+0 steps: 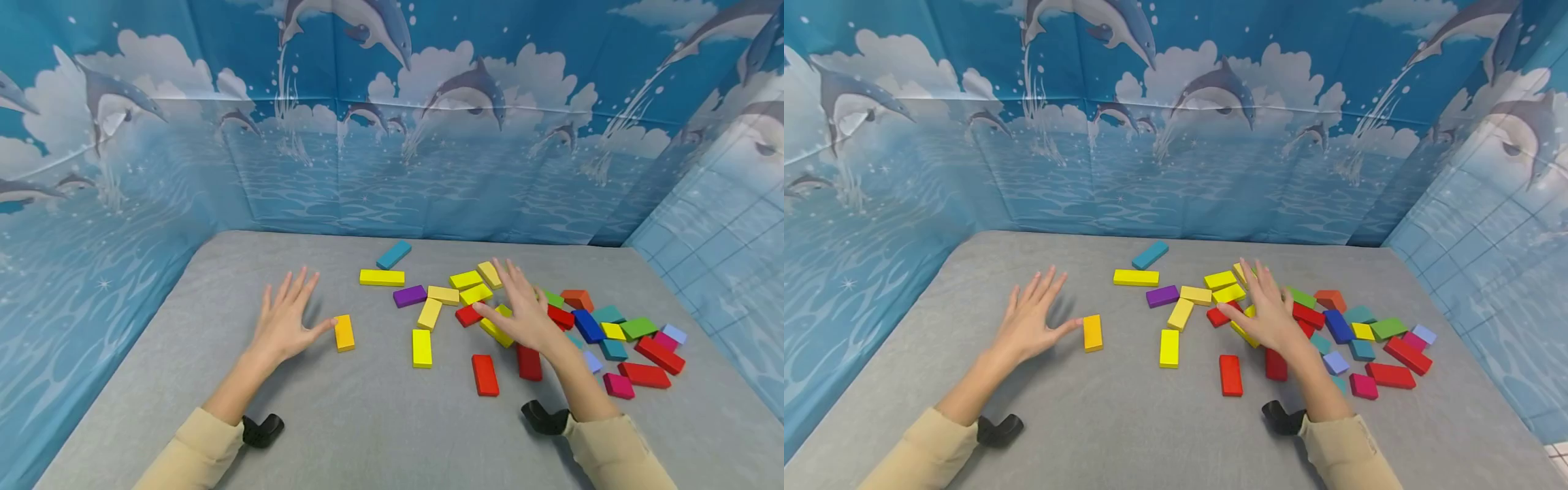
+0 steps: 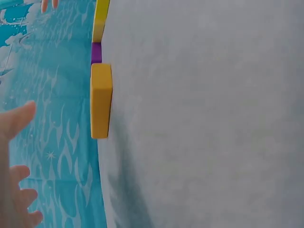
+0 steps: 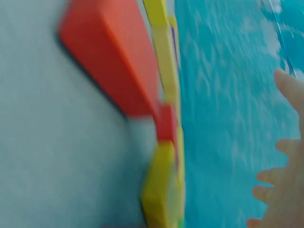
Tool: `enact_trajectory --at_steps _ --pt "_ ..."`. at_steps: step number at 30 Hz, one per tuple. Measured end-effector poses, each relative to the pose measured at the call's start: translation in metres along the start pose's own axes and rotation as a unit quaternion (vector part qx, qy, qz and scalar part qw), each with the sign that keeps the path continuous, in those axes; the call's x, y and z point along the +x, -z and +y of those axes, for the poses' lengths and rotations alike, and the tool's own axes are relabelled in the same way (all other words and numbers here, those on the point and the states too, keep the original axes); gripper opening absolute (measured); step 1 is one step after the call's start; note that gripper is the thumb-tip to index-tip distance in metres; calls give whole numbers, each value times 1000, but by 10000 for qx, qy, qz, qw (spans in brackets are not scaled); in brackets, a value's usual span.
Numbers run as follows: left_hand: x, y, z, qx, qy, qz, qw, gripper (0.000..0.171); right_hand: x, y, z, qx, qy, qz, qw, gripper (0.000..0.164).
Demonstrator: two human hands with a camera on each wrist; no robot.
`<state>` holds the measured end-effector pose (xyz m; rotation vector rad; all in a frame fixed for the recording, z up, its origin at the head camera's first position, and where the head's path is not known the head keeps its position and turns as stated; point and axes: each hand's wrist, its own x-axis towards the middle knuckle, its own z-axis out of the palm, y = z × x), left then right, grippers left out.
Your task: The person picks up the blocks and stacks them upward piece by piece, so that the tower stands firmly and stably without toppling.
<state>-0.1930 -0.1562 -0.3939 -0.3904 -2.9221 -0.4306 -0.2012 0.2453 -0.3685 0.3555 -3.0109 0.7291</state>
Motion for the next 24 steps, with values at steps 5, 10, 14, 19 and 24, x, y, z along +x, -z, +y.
enact_trajectory --at_steps 5,10,14,19,24 --pt "-7 -4 4 -907 -223 98 9956 86 -8 -24 -23 1005 398 -51 9941 81" --pt "-12 -15 8 -1677 -468 243 9844 81 -16 -49 -40 1556 891 -68 9838 77" --pt "-16 -26 6 -1932 -622 356 9785 78 -19 -65 -45 1356 1134 -60 9842 76" --pt "-18 -36 4 -1816 -831 388 9791 78 -20 -81 -46 908 1598 100 9829 76" --pt "-17 -43 3 -1610 -1012 315 9812 75 -20 -90 -45 519 1920 255 9797 72"
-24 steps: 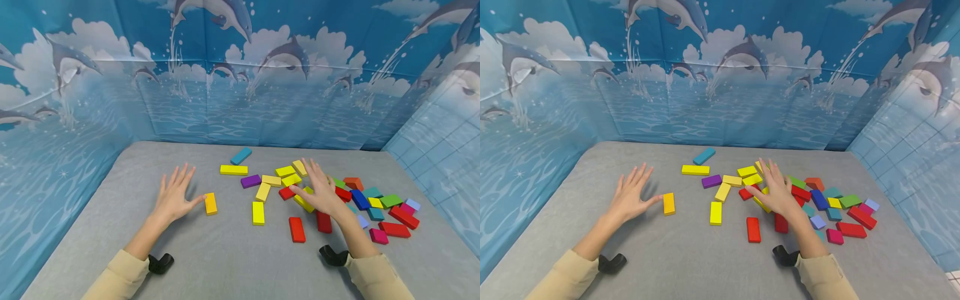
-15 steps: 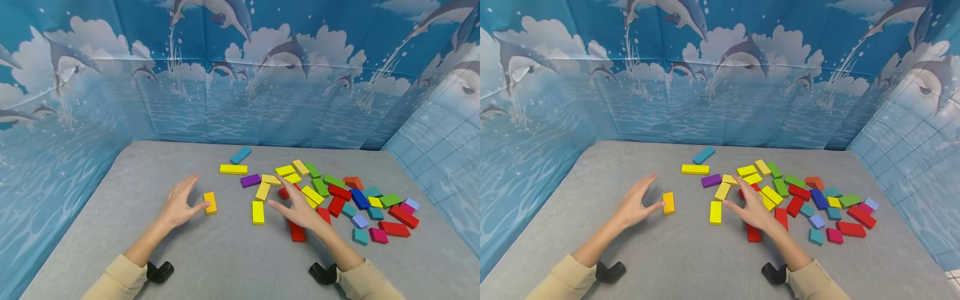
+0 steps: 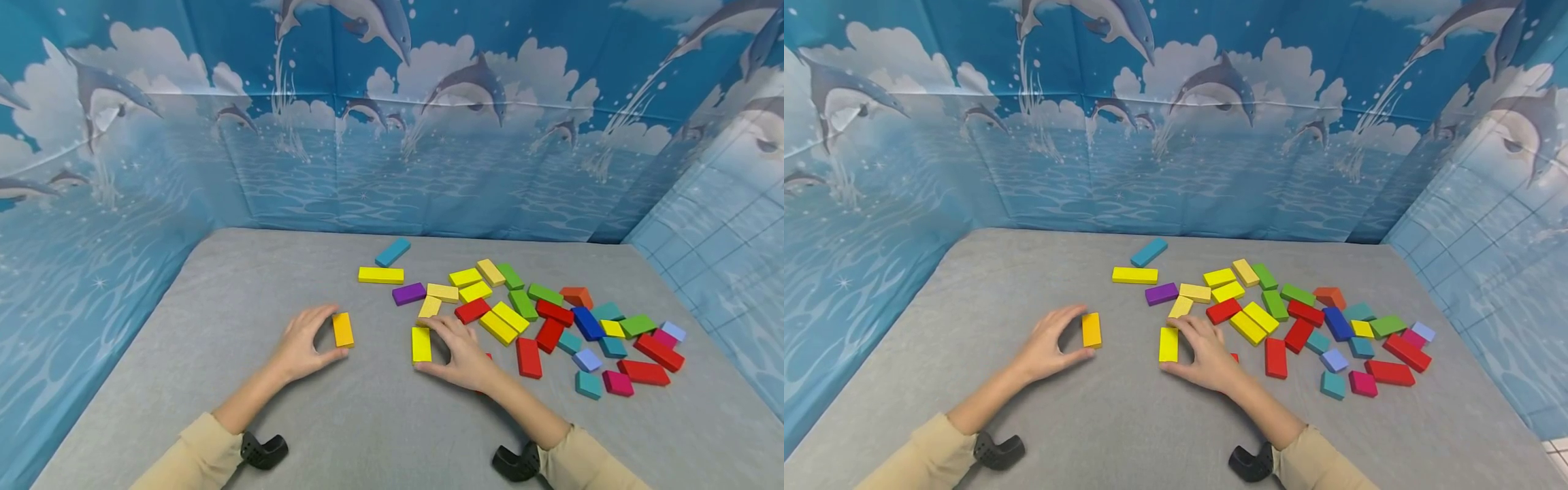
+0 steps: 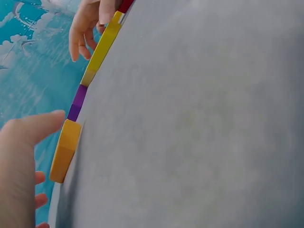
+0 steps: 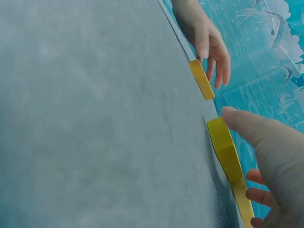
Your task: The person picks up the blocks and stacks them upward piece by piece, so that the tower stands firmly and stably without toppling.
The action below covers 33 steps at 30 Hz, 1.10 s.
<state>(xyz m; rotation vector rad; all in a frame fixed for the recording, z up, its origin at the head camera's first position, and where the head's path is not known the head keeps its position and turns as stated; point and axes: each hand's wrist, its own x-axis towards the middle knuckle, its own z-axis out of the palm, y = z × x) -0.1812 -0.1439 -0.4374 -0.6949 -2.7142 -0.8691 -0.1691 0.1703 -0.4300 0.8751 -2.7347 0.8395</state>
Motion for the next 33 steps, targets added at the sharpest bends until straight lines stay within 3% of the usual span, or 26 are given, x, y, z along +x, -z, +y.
enact_trajectory --at_steps 9,14,23,27,33 --pt "1 -10 -9 272 -153 -46 9995 67 1 -3 3 -264 34 -156 9995 68" --pt "2 -12 -9 207 -176 3 9996 62 3 0 -2 -166 -178 -252 9994 65" --pt "-2 1 -14 -797 -321 -43 9963 62 30 1 -32 169 -452 -525 9975 60" --pt "-7 11 -20 -1068 -247 -224 9937 63 47 -10 -48 598 -528 -485 9956 62" --pt "-17 22 -32 -1105 -153 -424 9929 63 72 -35 -67 888 -486 -763 9919 63"
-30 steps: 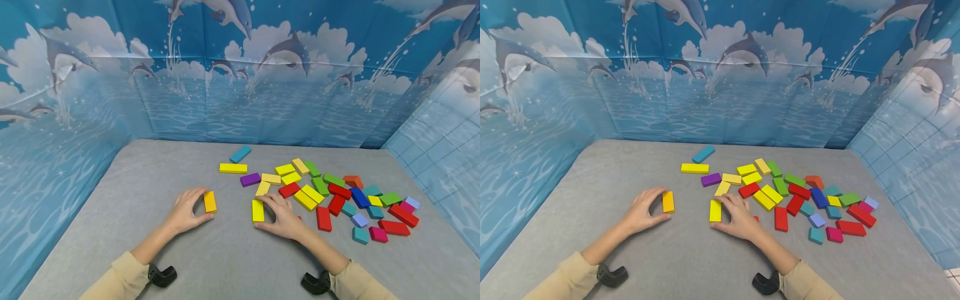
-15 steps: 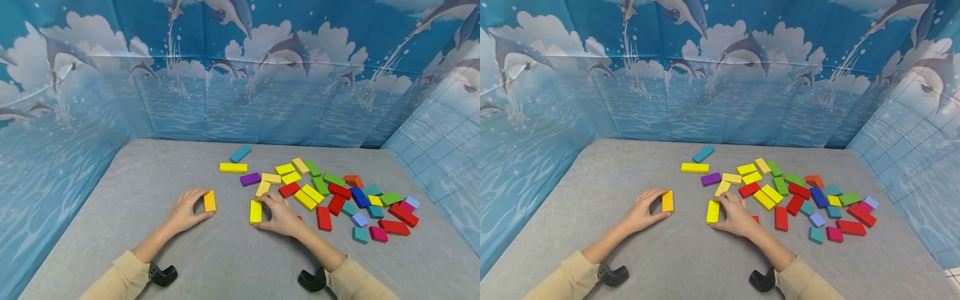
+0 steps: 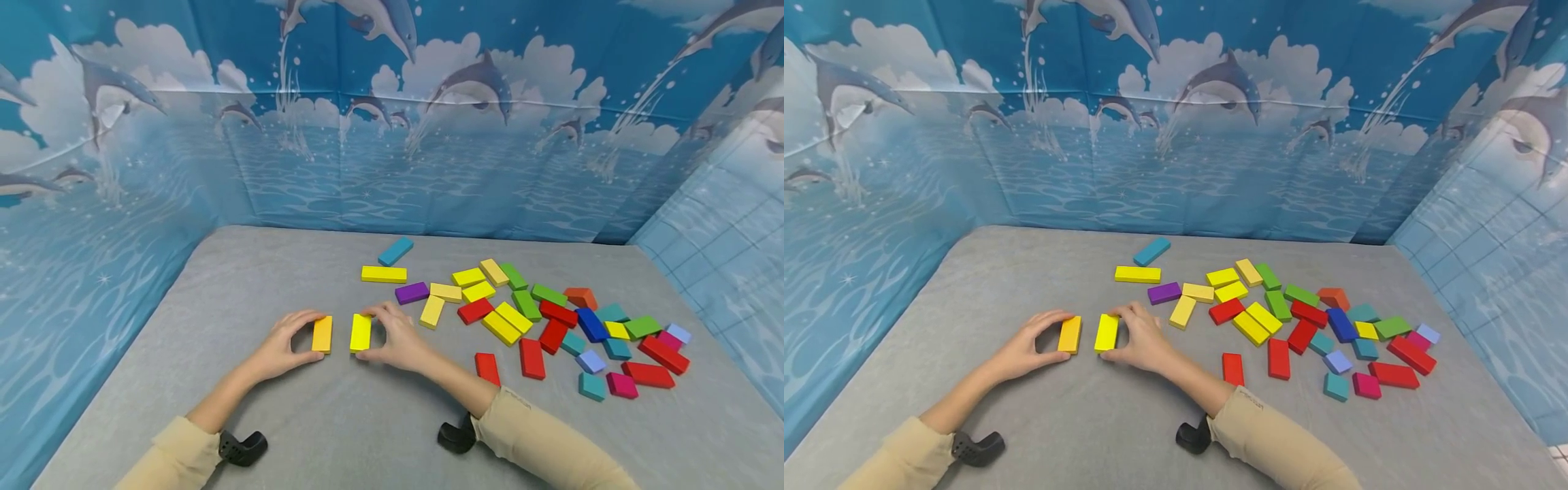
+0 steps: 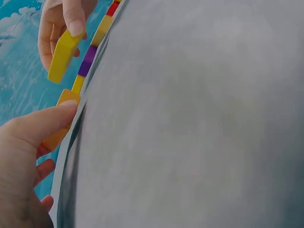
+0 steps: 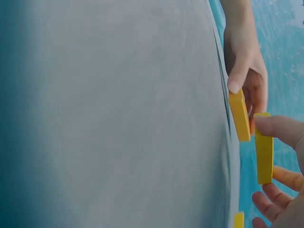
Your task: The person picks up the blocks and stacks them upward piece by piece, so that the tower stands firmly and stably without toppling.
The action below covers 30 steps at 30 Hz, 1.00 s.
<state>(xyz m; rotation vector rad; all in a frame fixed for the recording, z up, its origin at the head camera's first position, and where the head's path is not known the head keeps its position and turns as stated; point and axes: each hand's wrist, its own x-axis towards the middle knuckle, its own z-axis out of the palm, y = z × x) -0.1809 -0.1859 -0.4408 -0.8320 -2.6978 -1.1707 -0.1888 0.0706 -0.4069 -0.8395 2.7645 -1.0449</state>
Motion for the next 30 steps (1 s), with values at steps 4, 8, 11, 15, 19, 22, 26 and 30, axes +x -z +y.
enact_trajectory --at_steps 4,8,11,15,19,22,26,30 --pt "-6 5 -8 -18 -17 -6 10000 62 12 -15 -8 -124 -41 -222 9997 64" --pt "-10 8 -13 53 -39 67 10000 62 19 -28 -13 -336 32 -400 9986 64" --pt "-12 10 -14 102 -75 82 9999 62 23 -34 -17 -468 64 -433 9979 63" --pt "-12 11 -15 121 -140 73 9998 61 27 -38 -22 -674 17 -423 9968 62" --pt "-12 11 -16 98 -163 75 9998 61 31 -41 -24 -907 -16 -452 9949 63" --pt "-12 10 -17 76 -178 84 9998 61 33 -42 -24 -918 -4 -475 9946 63" --pt "-12 10 -17 55 -188 107 9998 60 33 -43 -24 -826 39 -488 9954 63" --pt "-12 9 -17 55 -174 109 9998 60 34 -44 -23 -774 58 -495 9958 62"
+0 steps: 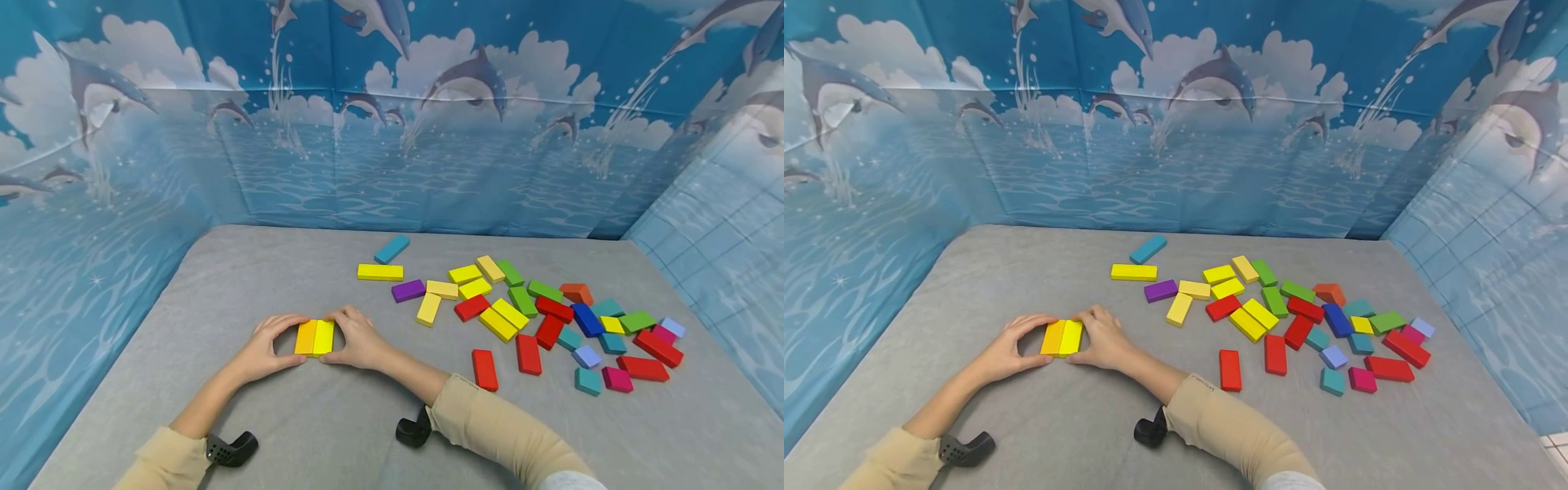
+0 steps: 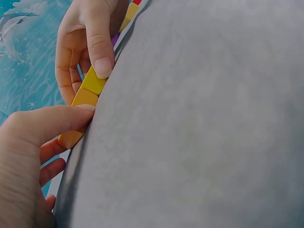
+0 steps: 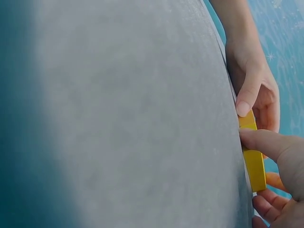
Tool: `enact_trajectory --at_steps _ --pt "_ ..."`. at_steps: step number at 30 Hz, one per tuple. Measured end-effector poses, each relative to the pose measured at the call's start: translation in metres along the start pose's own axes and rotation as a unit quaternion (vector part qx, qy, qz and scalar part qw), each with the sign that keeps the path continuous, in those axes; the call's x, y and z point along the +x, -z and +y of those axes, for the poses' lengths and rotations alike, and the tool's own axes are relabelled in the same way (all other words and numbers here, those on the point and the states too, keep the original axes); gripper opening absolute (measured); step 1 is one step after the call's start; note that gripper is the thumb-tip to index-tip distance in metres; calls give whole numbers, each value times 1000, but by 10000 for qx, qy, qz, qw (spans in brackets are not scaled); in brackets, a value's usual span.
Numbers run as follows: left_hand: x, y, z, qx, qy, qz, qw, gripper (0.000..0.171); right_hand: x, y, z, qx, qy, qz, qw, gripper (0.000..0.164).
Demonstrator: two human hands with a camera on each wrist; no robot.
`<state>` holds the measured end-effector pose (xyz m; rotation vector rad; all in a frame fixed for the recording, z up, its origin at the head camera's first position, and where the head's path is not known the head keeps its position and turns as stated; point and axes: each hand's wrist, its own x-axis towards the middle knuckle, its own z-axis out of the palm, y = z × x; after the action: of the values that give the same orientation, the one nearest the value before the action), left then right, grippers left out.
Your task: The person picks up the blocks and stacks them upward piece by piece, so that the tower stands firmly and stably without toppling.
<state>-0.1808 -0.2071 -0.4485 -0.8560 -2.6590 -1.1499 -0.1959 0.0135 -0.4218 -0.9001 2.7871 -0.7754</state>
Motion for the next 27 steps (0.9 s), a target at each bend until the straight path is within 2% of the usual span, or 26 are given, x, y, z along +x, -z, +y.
enact_trajectory --at_steps 7,11,15,18,20,23,27 --pt "0 1 1 -28 55 -28 10000 60 1 0 0 48 -6 1 10000 63" --pt "1 3 1 -41 124 -161 9998 65 0 2 1 111 -3 -105 9999 67" --pt "6 8 6 -132 246 -344 9990 71 -4 14 8 476 210 -332 9981 71" --pt "17 12 15 -145 356 -439 9983 71 -12 31 21 853 335 -490 9946 70" --pt "29 12 21 -54 409 -515 9978 72 -20 43 32 959 269 -458 9940 69" --pt "49 6 28 147 444 -695 9965 73 -33 59 47 965 75 -127 9952 69" --pt "79 -13 36 497 354 -1014 9930 76 -51 75 68 842 -173 424 9954 68"
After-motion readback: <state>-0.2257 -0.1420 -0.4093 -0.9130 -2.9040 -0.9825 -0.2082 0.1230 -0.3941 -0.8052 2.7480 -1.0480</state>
